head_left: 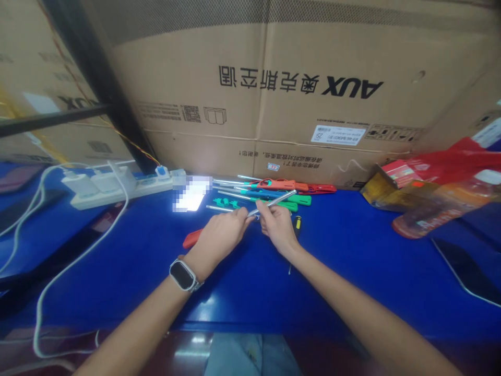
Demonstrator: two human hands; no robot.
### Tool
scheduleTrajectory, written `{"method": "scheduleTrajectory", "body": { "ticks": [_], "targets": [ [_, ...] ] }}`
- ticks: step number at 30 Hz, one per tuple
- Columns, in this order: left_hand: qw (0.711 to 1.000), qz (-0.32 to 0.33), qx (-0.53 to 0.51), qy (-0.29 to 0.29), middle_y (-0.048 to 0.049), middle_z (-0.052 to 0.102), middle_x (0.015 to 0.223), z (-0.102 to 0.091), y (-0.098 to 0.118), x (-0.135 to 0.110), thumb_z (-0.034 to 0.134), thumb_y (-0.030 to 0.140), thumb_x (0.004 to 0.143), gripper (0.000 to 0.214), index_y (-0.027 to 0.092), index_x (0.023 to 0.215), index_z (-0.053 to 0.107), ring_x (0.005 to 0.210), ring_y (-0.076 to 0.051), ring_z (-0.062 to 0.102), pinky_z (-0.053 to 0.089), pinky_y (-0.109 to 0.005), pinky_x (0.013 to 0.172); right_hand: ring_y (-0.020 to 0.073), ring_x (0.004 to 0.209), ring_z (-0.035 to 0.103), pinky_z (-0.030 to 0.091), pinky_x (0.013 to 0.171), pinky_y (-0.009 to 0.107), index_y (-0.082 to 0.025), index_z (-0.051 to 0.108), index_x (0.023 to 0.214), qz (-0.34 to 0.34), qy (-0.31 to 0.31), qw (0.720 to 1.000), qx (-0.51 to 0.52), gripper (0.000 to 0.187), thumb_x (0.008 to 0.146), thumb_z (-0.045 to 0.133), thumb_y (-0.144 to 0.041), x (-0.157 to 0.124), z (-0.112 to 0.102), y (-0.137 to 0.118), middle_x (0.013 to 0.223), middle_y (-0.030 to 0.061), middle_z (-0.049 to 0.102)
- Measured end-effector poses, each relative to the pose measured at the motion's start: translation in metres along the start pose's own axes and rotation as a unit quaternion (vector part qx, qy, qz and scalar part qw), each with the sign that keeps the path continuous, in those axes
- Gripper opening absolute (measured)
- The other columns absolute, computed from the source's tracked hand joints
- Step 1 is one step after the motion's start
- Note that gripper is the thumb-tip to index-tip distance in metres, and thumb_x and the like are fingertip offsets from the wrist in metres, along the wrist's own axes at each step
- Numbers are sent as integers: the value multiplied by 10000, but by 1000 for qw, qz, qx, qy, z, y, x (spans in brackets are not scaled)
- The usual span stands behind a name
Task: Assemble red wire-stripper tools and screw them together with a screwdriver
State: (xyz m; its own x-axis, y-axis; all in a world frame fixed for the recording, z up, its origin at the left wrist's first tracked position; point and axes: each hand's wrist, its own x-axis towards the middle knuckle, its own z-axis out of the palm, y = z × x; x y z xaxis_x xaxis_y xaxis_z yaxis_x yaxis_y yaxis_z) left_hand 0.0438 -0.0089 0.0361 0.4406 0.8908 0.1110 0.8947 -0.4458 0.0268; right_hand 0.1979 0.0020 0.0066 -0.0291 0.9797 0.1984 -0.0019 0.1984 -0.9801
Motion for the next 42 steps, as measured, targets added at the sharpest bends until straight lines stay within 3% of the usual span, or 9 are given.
{"method": "scheduleTrajectory", "body": {
  "ticks": [5,12,20,26,34,40,42],
  "targets": [
    [1000,8,-21,-13,-123,721,898,-7,0,1,337,360,1042,292,154,1068,542,793,-282,713,463,-322,645,85,462,358,287,425,222,-211,524,670,-59,-30,997,-32,444,844,629,-606,1,-5,-5,538,-62,398],
    [999,21,-37,11,-119,709,864,0,-4,0,304,348,1045,306,163,1020,546,750,-283,700,459,-336,630,89,454,299,287,435,234,-218,496,657,-46,25,998,19,455,864,609,-608,-2,5,5,519,-73,332],
    [996,36,-85,18,-113,696,825,5,-7,3,319,362,1040,315,173,952,556,733,-265,687,455,-326,635,93,467,336,304,427,220,-221,525,722,-57,-6,998,-3,404,865,618,-587,-4,-3,-4,550,-65,372],
    [987,86,-133,26,-91,694,824,7,-12,4,324,359,1044,304,182,929,543,719,-235,674,438,-307,632,77,463,359,322,436,207,-222,539,829,-81,-20,993,78,298,910,604,-501,-8,0,-6,573,-79,385],
    [994,32,-85,57,-104,706,839,3,7,4,305,377,1049,323,179,973,548,753,-275,694,443,-322,617,64,447,317,292,413,203,-224,486,787,-83,65,988,116,346,900,608,-527,-10,8,-10,584,-88,376],
    [990,71,-115,50,-76,679,803,2,0,4,333,352,1043,272,180,943,518,709,-242,675,443,-314,616,72,454,319,310,446,215,-221,509,807,-117,8,990,81,304,949,561,-484,-10,2,-10,565,-90,340],
    [985,97,-123,67,-96,681,885,2,-3,6,339,323,1040,251,177,930,511,777,-242,676,468,-324,668,76,459,321,315,455,216,-221,510,815,-124,3,990,70,302,958,550,-484,-9,1,-7,560,-90,327]
  ]
}}
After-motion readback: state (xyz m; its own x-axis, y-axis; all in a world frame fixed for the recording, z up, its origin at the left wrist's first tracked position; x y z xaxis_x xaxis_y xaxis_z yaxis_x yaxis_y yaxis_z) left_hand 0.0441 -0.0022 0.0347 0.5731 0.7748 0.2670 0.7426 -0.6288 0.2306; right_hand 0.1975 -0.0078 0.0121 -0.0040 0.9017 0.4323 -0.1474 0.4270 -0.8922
